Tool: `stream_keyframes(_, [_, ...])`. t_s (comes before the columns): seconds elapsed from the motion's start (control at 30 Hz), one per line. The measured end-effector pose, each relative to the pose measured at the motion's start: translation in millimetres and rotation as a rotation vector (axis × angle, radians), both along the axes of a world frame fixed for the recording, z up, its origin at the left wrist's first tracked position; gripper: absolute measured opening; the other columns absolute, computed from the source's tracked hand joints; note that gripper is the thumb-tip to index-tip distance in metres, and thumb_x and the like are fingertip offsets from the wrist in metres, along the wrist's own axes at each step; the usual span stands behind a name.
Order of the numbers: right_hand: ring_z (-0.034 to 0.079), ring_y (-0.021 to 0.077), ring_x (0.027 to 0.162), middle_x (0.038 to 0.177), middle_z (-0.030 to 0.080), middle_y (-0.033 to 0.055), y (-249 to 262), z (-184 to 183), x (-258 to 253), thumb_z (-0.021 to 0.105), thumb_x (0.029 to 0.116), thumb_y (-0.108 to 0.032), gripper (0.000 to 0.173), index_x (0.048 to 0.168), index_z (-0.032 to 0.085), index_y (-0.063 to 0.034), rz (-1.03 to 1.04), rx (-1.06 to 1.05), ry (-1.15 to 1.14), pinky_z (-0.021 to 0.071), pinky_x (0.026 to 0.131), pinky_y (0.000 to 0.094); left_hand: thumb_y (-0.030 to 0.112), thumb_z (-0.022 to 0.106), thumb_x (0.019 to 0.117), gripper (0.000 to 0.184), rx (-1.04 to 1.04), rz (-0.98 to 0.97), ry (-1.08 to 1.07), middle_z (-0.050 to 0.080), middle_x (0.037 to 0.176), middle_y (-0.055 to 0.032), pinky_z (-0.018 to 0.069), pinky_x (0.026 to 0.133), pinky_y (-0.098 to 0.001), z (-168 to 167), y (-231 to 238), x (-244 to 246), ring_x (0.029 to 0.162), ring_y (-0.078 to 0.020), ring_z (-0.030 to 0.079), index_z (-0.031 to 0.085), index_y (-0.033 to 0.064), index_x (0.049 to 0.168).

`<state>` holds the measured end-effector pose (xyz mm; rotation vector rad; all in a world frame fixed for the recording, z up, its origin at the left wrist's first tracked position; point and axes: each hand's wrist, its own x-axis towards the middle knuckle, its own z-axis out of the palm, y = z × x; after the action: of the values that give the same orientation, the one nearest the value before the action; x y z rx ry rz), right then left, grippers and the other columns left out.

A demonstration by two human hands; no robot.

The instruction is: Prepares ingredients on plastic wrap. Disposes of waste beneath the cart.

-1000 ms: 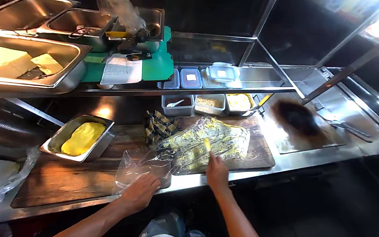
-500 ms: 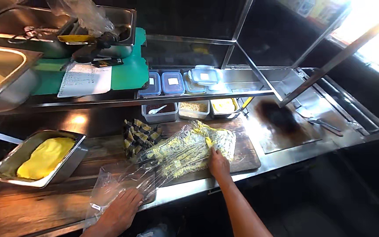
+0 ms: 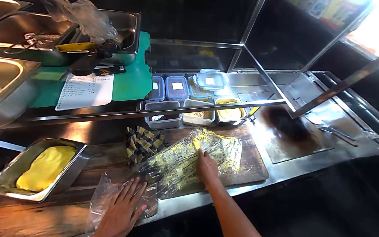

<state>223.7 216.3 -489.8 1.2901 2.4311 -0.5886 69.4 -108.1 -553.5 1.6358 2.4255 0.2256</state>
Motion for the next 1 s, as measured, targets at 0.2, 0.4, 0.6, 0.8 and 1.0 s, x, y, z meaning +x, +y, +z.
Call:
stream_keyframes(0.2, [0.069, 0.039, 0.106, 0.138, 0.059, 0.02, 36, -7, -5, 0.046, 0.1048, -0.021, 0.052, 0.156, 0.042, -0.0169, -0.113, -0.023, -0.009, 0.0555, 0.09, 0.0565, 0.071, 0.018, 0.1017, 0.082, -0.107, -0.046, -0.027, 0.022, 0.169, -0.0186, 0.0208, 0.123, -0.0598, 4, -2, -2, 0.155, -0.0379, 0.023, 0.032, 0.0173, 0.163])
stream_keyframes(0.4, [0.068, 0.0386, 0.106, 0.131, 0.063, 0.0204, 49, -7, 1, 0.046, 0.1055, -0.021, 0.045, 0.15, 0.052, -0.0158, -0.271, 0.086, 0.14, 0.0551, 0.09, 0.0575, 0.071, 0.017, 0.1018, 0.085, -0.142, -0.04, -0.065, 0.017, 0.169, -0.0216, 0.0158, 0.125, -0.0594, 8, -4, -3, 0.156, -0.0387, 0.02, 0.026, 0.0132, 0.164])
stream_keyframes(0.6, [0.073, 0.0336, 0.084, 0.121, 0.069, 0.0189, -16, -12, 20, 0.045, 0.1039, -0.02, 0.046, 0.149, 0.056, -0.0172, -0.054, 0.16, 0.174, 0.0605, 0.074, 0.0494, 0.07, 0.024, 0.1021, 0.088, -0.114, -0.027, -0.136, 0.016, 0.167, -0.029, 0.0135, 0.124, -0.0617, 7, -10, -8, 0.155, -0.0454, 0.018, 0.025, 0.0061, 0.163])
stream_keyframes(0.8, [0.069, 0.0399, 0.103, 0.139, 0.059, 0.0199, 33, -7, 8, 0.046, 0.105, -0.022, 0.053, 0.158, 0.041, -0.0182, -0.091, -0.023, 0.008, 0.0555, 0.088, 0.0579, 0.071, 0.024, 0.1018, 0.09, -0.111, -0.051, -0.111, 0.016, 0.166, -0.031, 0.0137, 0.125, -0.0614, 7, -13, -9, 0.154, -0.0473, 0.019, 0.024, 0.0052, 0.163])
stream_keyframes(1.0, [0.069, 0.0381, 0.104, 0.13, 0.064, 0.0186, 59, -11, 0, 0.048, 0.1052, -0.02, 0.043, 0.148, 0.054, -0.0163, -0.232, 0.084, 0.179, 0.0561, 0.088, 0.0569, 0.069, 0.026, 0.1027, 0.09, -0.176, -0.061, -0.161, 0.014, 0.166, -0.0325, 0.011, 0.124, -0.0631, 18, -10, -13, 0.154, -0.0496, 0.017, 0.021, 0.0031, 0.163])
